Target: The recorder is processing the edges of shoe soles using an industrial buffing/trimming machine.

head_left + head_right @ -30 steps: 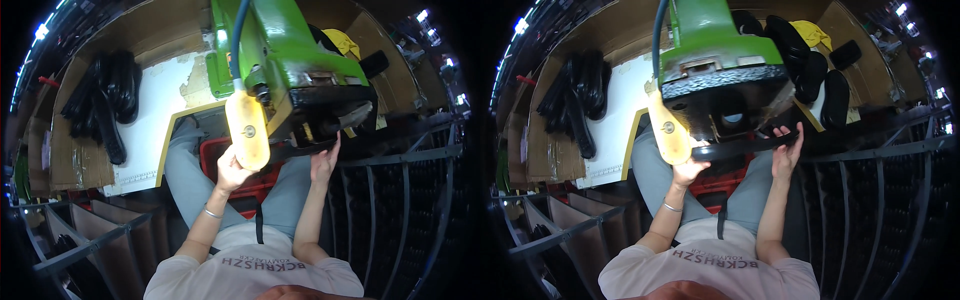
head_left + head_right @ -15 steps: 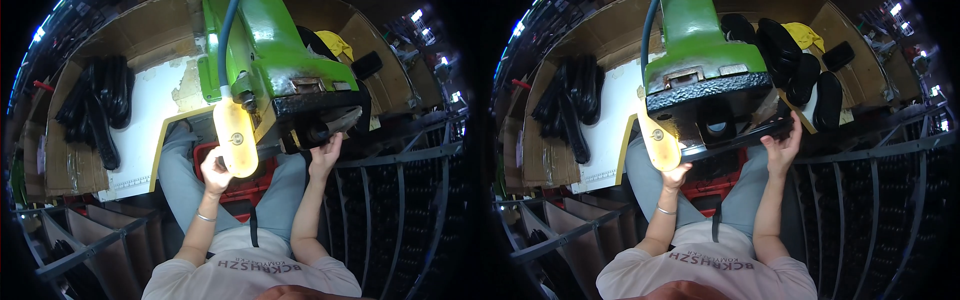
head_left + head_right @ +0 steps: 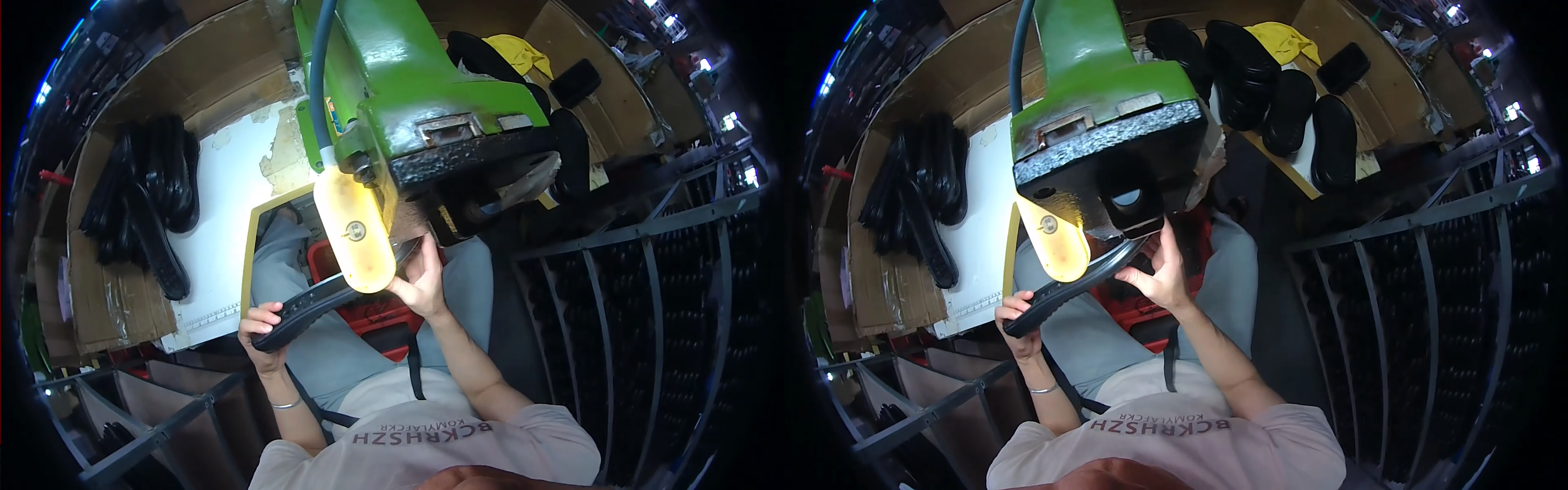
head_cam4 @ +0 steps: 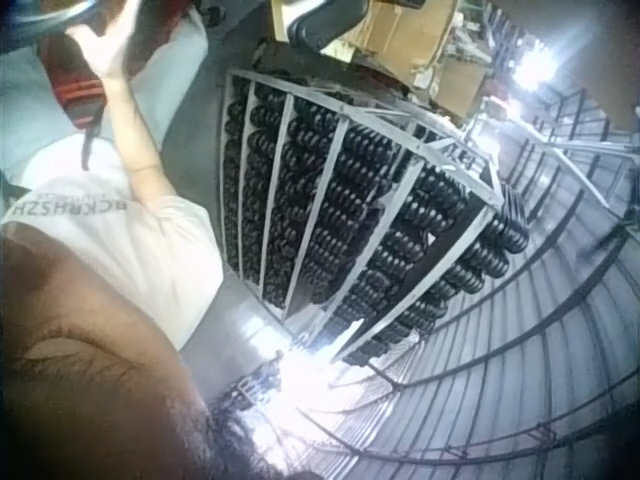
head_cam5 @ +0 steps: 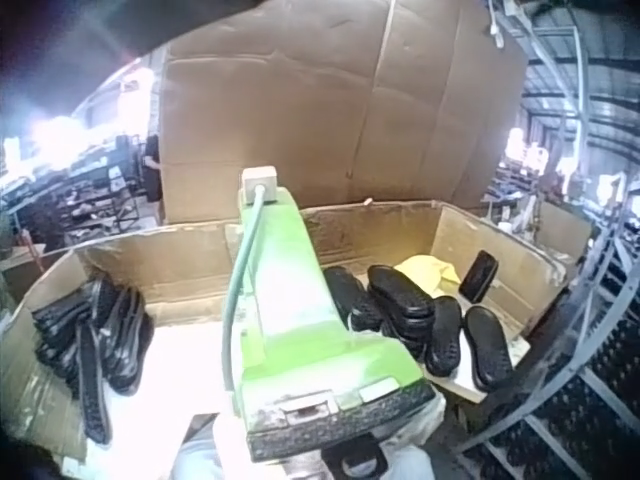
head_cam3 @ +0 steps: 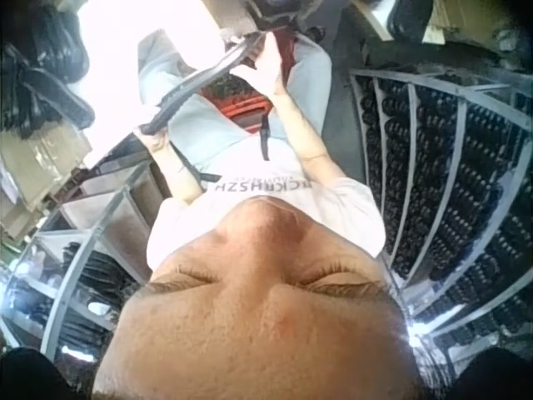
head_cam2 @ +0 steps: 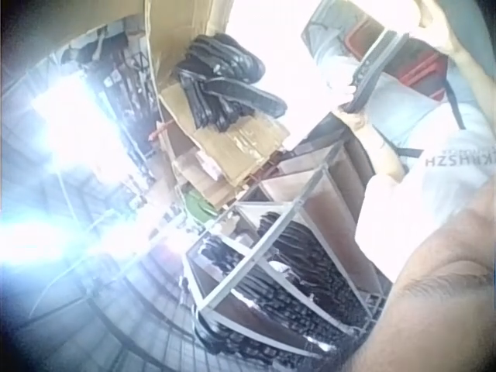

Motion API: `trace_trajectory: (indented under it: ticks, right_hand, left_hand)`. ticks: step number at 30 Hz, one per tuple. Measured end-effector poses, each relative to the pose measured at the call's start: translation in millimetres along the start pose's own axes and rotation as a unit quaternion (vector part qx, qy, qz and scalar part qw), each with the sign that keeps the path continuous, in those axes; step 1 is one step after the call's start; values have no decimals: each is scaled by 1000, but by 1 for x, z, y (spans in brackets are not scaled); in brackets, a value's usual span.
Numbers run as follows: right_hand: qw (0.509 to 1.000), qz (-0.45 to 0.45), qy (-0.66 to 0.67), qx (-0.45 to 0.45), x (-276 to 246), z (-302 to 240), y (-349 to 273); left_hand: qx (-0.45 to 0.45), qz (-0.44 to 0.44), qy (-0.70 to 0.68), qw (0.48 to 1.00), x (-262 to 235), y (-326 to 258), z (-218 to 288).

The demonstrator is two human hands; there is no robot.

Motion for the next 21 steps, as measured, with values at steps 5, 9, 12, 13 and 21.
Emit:
trace_trajectory:
  ticks: [5,9,12,13,21]
  right_hand:
    - [996,8,59,60,-11,-1,-14]
    - [991,54,102,67,-28,-10,-23]
    - [994,53,98,23,-39,-21,-13]
    - [993,57,101,2,-40,-27,-8]
    - [994,70,36,-70,-39,-39,16]
  left_hand:
    - [65,4,90,994,14,2,26]
    - [128,-37,150,980,42,13,36]
    - [104,-59,114,986,56,19,29]
    - [100,-63,104,988,58,21,23]
    - [5,10,-13,1000,69,38,7]
Point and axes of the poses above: each hand's wrist, its own y-axis towards the middle knuckle, its own x-axis out of the palm, z = x × y, the point moved 2 cm from there along y, towards the middle knuckle, and after that the axes turned 15 degrees about y, right-handed, at the moved point
